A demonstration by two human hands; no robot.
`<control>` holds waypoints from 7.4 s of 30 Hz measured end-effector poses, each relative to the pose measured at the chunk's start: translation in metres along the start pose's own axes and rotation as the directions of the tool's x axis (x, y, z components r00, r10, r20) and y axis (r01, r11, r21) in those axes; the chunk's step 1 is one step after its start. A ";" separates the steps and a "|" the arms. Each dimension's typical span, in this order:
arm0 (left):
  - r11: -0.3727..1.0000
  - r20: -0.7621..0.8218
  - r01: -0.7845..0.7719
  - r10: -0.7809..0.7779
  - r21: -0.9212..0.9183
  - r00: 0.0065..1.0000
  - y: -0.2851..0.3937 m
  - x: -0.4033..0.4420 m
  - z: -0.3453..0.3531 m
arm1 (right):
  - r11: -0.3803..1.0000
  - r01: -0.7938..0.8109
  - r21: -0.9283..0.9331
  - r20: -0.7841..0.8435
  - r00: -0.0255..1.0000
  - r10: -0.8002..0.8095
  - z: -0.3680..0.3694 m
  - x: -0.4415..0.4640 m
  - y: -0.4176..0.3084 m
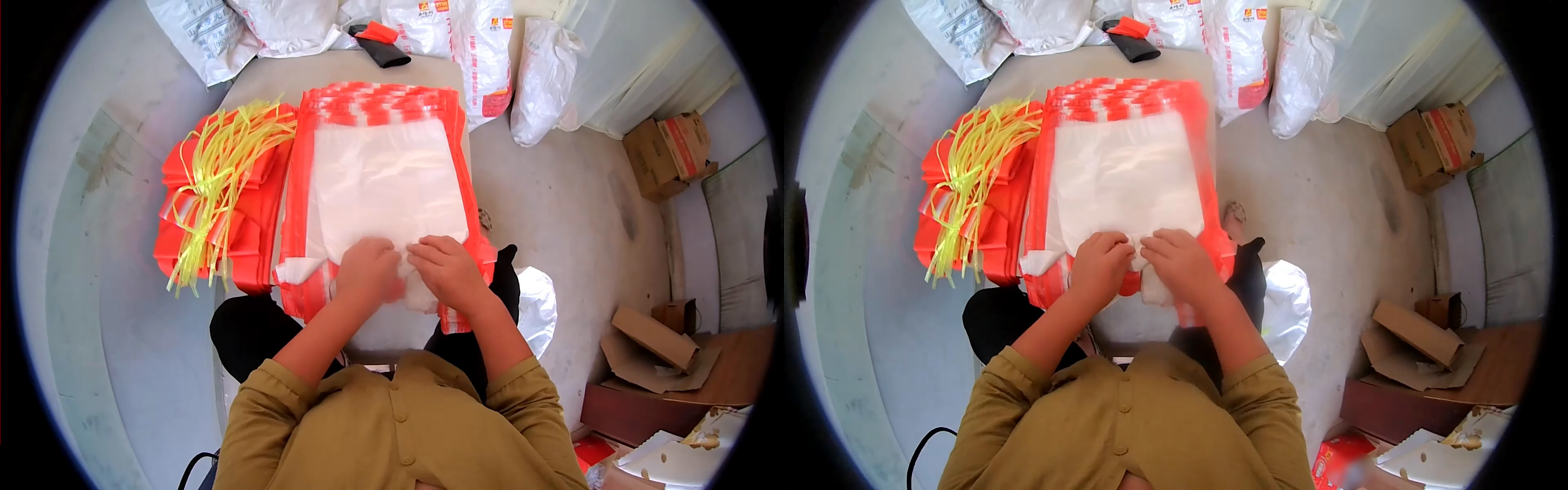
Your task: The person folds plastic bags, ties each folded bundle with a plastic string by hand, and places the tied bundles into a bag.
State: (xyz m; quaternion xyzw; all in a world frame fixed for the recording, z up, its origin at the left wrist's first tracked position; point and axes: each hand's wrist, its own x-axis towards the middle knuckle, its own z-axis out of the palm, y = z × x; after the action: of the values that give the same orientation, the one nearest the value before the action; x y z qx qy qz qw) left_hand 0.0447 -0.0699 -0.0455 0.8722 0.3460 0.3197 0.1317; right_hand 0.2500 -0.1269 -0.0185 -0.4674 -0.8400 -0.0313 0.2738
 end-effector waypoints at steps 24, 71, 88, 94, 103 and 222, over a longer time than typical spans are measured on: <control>0.984 0.070 -0.166 0.161 0.064 0.984 -0.007 0.001 -0.023 | 0.995 -0.069 0.077 0.111 0.992 0.060 -0.009 0.019 0.000; 0.647 0.272 0.654 -0.598 -0.391 0.754 -0.079 0.016 -0.084 | 0.772 -0.629 0.091 0.715 0.581 0.389 -0.008 0.139 0.077; 0.689 0.113 0.684 -0.680 -0.241 0.725 -0.075 0.020 -0.073 | 0.988 -0.154 0.009 0.311 0.939 0.143 0.014 0.072 0.012; 0.844 0.013 0.535 -0.535 0.033 0.845 -0.049 0.023 -0.088 | 0.985 -0.172 -0.036 0.398 0.901 0.172 0.011 0.079 0.015; 0.931 0.264 -0.053 -0.048 0.360 0.963 -0.041 0.034 -0.077 | 0.986 -0.164 -0.032 0.486 0.860 0.159 0.006 0.085 0.014; -0.494 0.725 0.533 -0.410 -0.687 0.554 0.008 -0.067 -0.033 | 0.235 -0.688 0.687 0.304 0.566 0.766 0.071 0.011 -0.039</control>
State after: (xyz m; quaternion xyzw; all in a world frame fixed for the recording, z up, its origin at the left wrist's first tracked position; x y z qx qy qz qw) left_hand -0.0101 -0.1219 -0.0478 0.1924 0.3462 0.3123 0.8635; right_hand 0.1836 -0.1184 -0.0659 -0.6423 -0.4419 0.4239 0.4609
